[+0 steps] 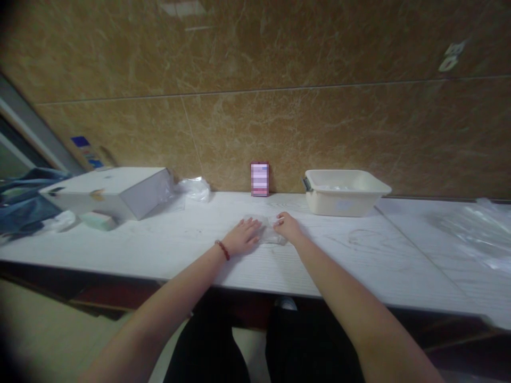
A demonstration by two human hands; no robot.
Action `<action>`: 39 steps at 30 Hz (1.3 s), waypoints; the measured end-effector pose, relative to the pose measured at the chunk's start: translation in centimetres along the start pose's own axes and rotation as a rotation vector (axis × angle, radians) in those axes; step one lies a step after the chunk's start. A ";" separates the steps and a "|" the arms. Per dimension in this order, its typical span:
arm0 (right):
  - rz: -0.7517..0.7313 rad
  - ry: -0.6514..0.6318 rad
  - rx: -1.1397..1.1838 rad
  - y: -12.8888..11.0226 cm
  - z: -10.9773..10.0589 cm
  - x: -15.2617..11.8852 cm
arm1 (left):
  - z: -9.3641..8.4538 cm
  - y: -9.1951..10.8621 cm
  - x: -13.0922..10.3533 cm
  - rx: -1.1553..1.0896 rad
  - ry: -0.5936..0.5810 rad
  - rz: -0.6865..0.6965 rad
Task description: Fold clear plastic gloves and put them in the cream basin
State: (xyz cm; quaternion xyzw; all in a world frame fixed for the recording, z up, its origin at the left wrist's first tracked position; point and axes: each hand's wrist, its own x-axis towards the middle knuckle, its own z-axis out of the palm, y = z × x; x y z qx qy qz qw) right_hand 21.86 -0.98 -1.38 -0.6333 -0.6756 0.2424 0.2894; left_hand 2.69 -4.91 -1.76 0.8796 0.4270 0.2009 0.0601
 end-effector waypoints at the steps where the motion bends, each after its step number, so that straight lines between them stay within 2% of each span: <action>1: 0.000 0.001 0.003 0.0 0.0 0.0 | 0.2 0.0 0.0 0.001 -0.021 0.006; 7: 0.024 0.007 0.003 -0.2 -0.3 0.0 | 0.6 -0.1 -0.3 0.035 -0.075 0.013; 13: 0.038 0.014 0.004 0.0 -0.9 -0.1 | 0.6 0.2 -0.5 0.199 -0.084 0.036; 17: 0.106 -0.004 0.155 0.2 -1.3 0.0 | 0.4 0.4 -0.6 0.291 -0.098 0.048; 21: 0.213 -0.055 0.360 0.5 -2.4 -0.4 | 0.4 0.5 -0.6 0.345 -0.110 0.046; 27: 0.251 -0.261 0.270 -0.8 -4.4 -2.9 | 0.5 0.4 -0.6 0.350 -0.112 0.056; 32: 0.322 -0.350 0.261 -2.2 -3.8 -4.3 | 0.3 0.4 -0.6 0.342 -0.115 0.063; 39: 0.330 -0.299 0.351 -2.0 -2.9 -4.6 | 0.3 0.5 -0.6 0.337 -0.098 0.066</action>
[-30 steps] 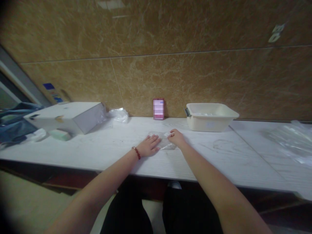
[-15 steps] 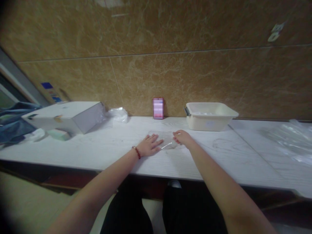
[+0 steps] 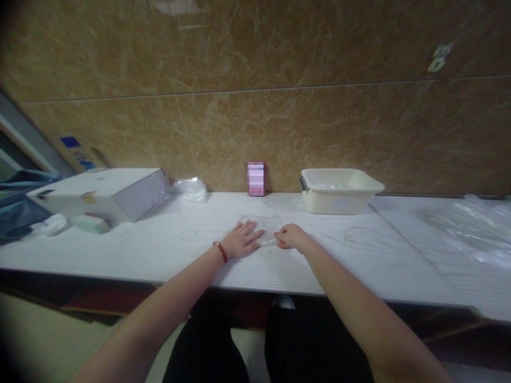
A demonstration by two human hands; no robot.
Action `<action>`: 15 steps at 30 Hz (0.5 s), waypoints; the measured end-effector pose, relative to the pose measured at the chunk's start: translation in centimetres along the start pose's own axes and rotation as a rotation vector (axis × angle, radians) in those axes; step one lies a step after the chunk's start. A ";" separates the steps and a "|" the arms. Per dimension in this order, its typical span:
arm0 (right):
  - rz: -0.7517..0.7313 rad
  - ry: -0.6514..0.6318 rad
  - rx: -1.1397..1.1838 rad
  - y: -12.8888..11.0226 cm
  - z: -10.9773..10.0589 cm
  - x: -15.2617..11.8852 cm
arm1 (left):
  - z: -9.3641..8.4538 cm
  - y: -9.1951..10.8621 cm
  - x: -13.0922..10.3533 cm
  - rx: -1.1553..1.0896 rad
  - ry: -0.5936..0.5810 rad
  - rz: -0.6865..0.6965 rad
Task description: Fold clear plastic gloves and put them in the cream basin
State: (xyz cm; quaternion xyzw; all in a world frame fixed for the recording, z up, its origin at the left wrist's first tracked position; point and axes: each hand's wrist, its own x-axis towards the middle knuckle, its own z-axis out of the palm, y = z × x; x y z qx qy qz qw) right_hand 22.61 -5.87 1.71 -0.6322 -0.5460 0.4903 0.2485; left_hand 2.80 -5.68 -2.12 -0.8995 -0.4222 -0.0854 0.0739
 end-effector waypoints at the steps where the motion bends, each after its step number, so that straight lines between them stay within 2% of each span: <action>1: -0.008 -0.001 0.005 0.1 -0.1 0.0 | 0.0 0.0 0.0 0.000 0.001 -0.001; 6: -0.088 0.011 -0.133 0.3 -0.4 0.0 | -0.2 0.1 0.0 0.005 -0.008 -0.005; 12: -0.146 -0.061 -0.362 0.5 -1.2 1.0 | -0.1 0.1 0.0 0.008 -0.018 -0.013; 15: -0.384 -0.015 -0.628 0.7 -1.6 1.8 | 0.0 0.1 0.1 0.004 -0.031 -0.013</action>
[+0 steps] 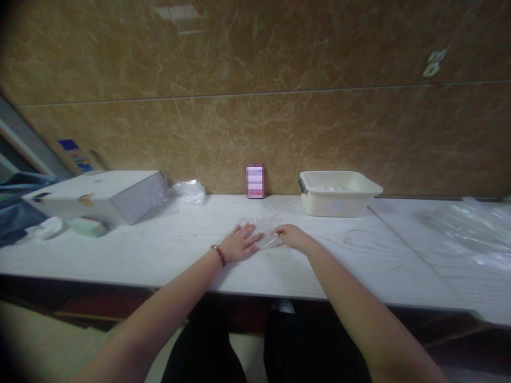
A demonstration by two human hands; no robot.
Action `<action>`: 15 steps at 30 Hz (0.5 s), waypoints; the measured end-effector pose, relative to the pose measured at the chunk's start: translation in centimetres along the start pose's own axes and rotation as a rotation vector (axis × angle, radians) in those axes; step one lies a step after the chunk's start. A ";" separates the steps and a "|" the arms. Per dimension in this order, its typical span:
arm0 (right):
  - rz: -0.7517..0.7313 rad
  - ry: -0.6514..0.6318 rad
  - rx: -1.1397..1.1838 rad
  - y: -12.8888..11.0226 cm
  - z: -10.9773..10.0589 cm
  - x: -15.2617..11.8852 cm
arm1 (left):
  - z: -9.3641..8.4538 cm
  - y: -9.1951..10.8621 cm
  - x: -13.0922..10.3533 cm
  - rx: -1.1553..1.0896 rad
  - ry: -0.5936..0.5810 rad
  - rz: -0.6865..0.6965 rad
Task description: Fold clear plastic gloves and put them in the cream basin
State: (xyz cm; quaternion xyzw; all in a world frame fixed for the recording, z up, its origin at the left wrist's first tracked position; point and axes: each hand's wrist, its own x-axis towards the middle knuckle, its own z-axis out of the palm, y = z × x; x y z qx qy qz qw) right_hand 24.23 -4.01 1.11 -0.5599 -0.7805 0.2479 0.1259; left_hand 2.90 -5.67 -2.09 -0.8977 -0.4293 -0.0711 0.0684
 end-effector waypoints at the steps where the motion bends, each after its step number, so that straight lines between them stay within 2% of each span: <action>1: -0.080 0.041 -0.104 0.2 0.1 0.2 | 0.0 0.0 0.0 -0.002 -0.007 0.000; 3: -0.159 0.102 -0.278 0.7 0.4 0.3 | 0.1 -0.1 0.1 -0.007 -0.018 -0.001; 6: -0.093 0.109 -0.420 1.0 0.8 0.2 | 0.1 -0.1 0.1 -0.016 -0.020 0.002; 9: -0.047 0.098 -0.451 1.0 1.0 0.1 | -0.1 0.0 0.1 -0.029 -0.015 0.011; 15: -0.048 0.100 -0.441 1.3 1.0 0.1 | -1.1 0.3 -0.1 -0.021 0.006 0.027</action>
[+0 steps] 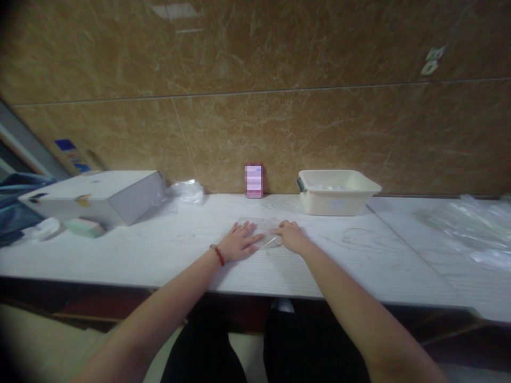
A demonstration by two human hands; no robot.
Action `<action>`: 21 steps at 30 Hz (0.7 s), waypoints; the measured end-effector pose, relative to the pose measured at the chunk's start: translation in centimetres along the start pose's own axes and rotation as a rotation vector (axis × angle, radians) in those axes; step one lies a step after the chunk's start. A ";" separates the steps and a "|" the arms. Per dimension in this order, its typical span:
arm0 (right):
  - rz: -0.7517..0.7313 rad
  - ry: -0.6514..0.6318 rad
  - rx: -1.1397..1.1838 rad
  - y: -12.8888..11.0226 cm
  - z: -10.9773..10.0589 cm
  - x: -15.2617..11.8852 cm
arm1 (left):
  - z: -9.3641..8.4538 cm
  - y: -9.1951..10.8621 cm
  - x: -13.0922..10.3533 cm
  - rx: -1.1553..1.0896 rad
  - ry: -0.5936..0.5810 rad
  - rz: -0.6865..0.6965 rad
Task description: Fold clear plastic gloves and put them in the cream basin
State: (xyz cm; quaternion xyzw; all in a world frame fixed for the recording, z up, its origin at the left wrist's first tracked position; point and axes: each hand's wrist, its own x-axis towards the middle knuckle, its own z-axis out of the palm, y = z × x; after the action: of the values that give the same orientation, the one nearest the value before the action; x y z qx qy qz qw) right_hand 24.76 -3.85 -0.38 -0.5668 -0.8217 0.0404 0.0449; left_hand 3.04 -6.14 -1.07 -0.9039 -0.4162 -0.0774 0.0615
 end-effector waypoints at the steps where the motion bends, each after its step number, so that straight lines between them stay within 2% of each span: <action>1: -0.003 0.003 0.005 0.1 0.1 0.0 | -0.2 0.1 0.0 0.002 0.009 0.008; 10: -0.011 0.000 0.042 0.2 0.3 0.1 | -0.6 0.9 1.1 -0.096 -0.038 0.202; 14: 0.008 0.021 0.092 0.1 0.0 0.1 | -0.4 1.1 1.2 -0.103 -0.057 0.237; 17: 0.065 0.027 0.216 0.3 -0.6 0.1 | -0.4 1.1 1.1 -0.096 -0.062 0.234; 21: 0.107 -0.113 0.481 0.4 -1.6 -0.4 | -0.4 1.1 1.1 -0.090 -0.069 0.227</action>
State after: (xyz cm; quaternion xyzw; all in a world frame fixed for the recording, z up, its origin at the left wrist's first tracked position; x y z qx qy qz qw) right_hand 25.45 -4.03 1.19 -0.5793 -0.7585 0.2686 0.1303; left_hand 4.55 -6.13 -0.54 -0.9491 -0.3093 -0.0571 0.0149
